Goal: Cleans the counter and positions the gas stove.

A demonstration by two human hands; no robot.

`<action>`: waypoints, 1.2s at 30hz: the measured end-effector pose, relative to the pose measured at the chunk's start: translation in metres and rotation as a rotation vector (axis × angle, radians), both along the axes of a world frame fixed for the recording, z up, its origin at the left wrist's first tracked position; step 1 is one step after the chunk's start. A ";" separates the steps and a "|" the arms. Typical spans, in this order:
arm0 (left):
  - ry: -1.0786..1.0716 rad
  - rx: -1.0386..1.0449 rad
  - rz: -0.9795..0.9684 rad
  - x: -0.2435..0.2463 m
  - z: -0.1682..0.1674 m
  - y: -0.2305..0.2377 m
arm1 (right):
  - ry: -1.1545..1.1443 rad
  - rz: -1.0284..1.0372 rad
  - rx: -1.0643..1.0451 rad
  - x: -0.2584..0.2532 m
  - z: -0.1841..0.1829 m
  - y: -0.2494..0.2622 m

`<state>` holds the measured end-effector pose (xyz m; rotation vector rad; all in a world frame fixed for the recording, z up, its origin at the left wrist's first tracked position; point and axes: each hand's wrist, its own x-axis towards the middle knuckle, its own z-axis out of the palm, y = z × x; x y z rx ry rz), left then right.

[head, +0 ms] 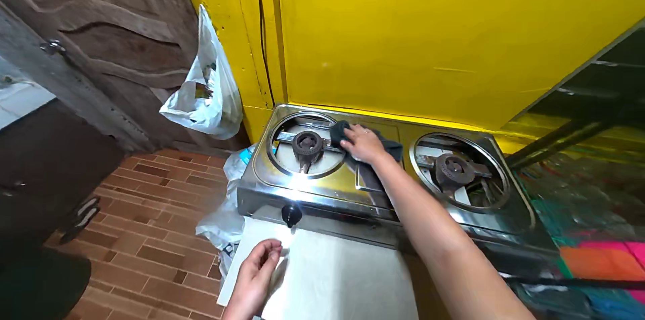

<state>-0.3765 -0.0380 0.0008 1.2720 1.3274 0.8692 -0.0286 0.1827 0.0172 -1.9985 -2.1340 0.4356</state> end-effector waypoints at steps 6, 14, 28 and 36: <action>0.124 0.210 -0.303 0.051 0.042 0.081 | 0.008 0.113 -0.030 -0.055 0.000 -0.146; 0.704 0.190 -0.659 0.124 0.047 0.170 | -0.064 -0.216 0.727 -0.016 -0.086 -0.262; 0.739 0.088 -0.605 0.147 0.045 0.197 | 1.704 -1.536 0.710 -0.062 -0.041 -0.309; 0.798 0.103 -0.605 0.160 0.080 0.193 | 2.407 -1.050 0.196 -0.117 -0.026 -0.244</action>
